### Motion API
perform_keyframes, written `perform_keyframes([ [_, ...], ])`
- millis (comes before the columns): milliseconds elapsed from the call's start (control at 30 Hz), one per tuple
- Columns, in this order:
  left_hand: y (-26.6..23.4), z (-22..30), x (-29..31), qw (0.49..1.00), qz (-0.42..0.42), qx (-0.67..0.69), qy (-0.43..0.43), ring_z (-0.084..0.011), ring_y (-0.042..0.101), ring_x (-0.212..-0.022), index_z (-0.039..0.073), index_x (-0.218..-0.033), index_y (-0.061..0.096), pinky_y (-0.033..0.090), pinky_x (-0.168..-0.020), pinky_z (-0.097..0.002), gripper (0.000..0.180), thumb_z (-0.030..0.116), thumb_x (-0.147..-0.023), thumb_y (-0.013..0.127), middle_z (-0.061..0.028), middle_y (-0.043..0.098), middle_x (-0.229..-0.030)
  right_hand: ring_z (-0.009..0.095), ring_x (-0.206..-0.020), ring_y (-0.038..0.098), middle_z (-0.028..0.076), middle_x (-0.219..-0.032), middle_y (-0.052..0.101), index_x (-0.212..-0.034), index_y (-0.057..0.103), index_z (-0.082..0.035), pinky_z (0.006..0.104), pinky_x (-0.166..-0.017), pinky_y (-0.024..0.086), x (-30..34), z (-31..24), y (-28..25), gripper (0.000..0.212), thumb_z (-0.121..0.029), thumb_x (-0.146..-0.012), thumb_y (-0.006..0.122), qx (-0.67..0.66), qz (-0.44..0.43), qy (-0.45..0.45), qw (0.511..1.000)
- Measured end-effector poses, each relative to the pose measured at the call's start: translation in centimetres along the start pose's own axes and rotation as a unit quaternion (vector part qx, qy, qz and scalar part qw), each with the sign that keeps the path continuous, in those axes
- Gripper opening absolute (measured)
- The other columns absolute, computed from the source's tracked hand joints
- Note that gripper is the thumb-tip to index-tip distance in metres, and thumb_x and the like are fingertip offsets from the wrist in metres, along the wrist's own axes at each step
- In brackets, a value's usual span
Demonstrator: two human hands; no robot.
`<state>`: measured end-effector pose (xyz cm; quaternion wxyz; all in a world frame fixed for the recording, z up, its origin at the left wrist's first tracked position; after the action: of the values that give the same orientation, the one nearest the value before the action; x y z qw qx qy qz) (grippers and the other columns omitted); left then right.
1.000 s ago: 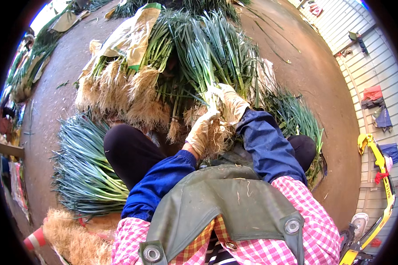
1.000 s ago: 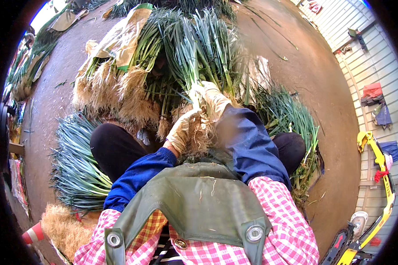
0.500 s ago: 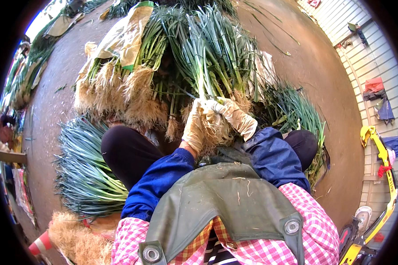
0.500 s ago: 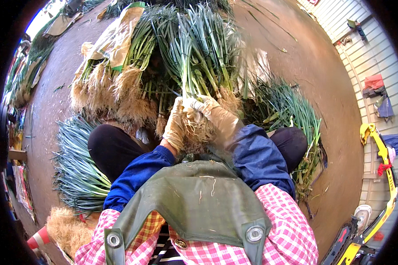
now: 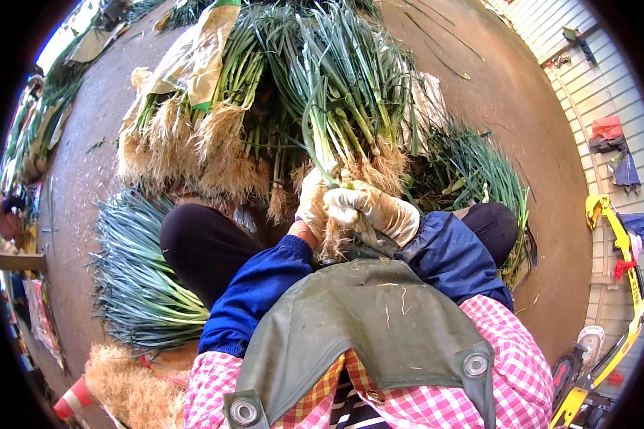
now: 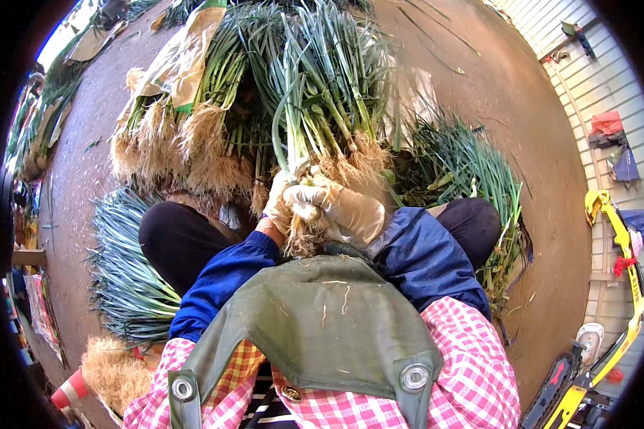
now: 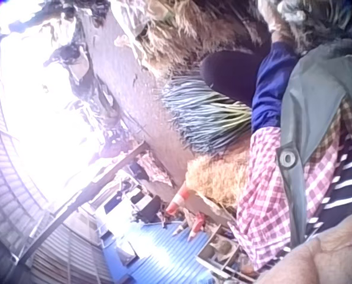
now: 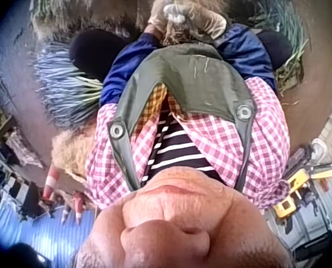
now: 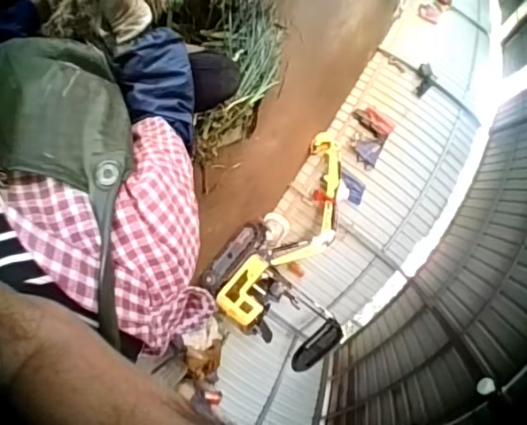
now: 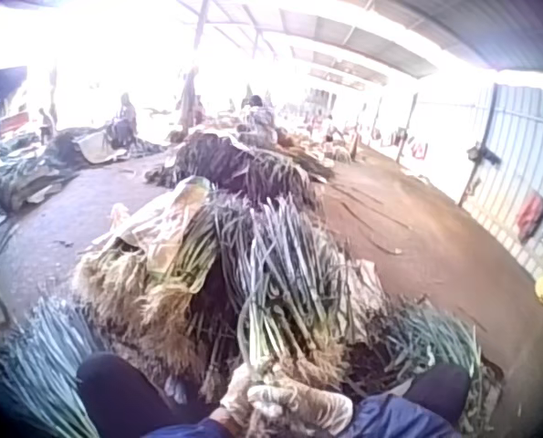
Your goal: The person cleans and separates scallions from large bundles on the floor, removing outer layers and roots by hand and placing them into a new pile.
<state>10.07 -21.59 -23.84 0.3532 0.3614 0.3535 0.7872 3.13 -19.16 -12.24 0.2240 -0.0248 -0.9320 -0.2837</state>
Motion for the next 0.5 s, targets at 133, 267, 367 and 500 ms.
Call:
perform_keyframes([
  [133, -0.5, 3.2, 1.3, 0.981, 0.069, -0.172, 0.053, -0.0116, 0.052, -0.057, 0.005, -0.094, 0.055, 0.048, -0.054, -0.0269, 0.03, 0.034, -0.091, 0.055, -0.0037, 0.06, -0.079, 0.01, -0.069, 0.056, -0.003, -0.072, 0.056, -0.086, 0.063, -0.007, 0.025, -0.062, 0.045, 0.8, 0.4, 4.2, 0.012, -0.019, -0.085, 0.064, 0.111, -0.095, 0.043, 0.988],
  [267, 0.8, 2.2, 1.3, 0.951, 0.081, -0.275, 0.113, -0.0111, 0.05, -0.05, 0.004, -0.09, 0.056, 0.042, -0.046, -0.0244, 0.022, 0.026, -0.09, 0.056, -0.0025, 0.056, -0.068, 0.011, -0.067, 0.06, 0.003, -0.074, 0.062, -0.096, 0.063, -0.006, 0.0248, -0.062, 0.05, -1.7, -10.6, -0.3, 0.019, -0.023, -0.088, 0.062, 0.126, -0.047, -0.302, 0.944],
  [367, 1.3, 1.5, 2.5, 0.989, 0.1, -0.108, -0.009, -0.0107, 0.048, -0.046, 0.003, -0.087, 0.059, 0.038, -0.041, -0.0239, 0.016, 0.019, -0.088, 0.059, -0.0008, 0.053, -0.06, 0.011, -0.062, 0.059, 0.005, -0.075, 0.063, -0.102, 0.062, -0.006, 0.0225, -0.054, 0.049, -4.4, -16.7, -5.5, 0.024, -0.026, -0.088, 0.063, 0.137, 0.127, -0.318, 0.929],
  [500, 1.7, 0.8, 1.7, 0.992, 0.057, -0.112, -0.002, -0.0102, 0.049, -0.046, 0.003, -0.087, 0.061, 0.039, -0.041, -0.0229, 0.015, 0.018, -0.088, 0.059, -0.0004, 0.053, -0.06, 0.016, -0.07, 0.061, 0.01, -0.088, 0.067, -0.108, 0.06, -0.006, 0.0293, -0.062, 0.048, -10.3, -17.0, -12.8, 0.033, -0.029, -0.084, 0.065, 0.473, 0.29, -0.212, 0.805],
])
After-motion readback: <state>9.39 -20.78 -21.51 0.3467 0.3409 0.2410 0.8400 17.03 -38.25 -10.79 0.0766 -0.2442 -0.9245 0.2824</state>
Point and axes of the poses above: each hand's wrist, its own x-axis away from the middle knuckle, its own y-axis out of the palm, z = x × y, the point moved 9 cm from there along -x, towards the middle knuckle
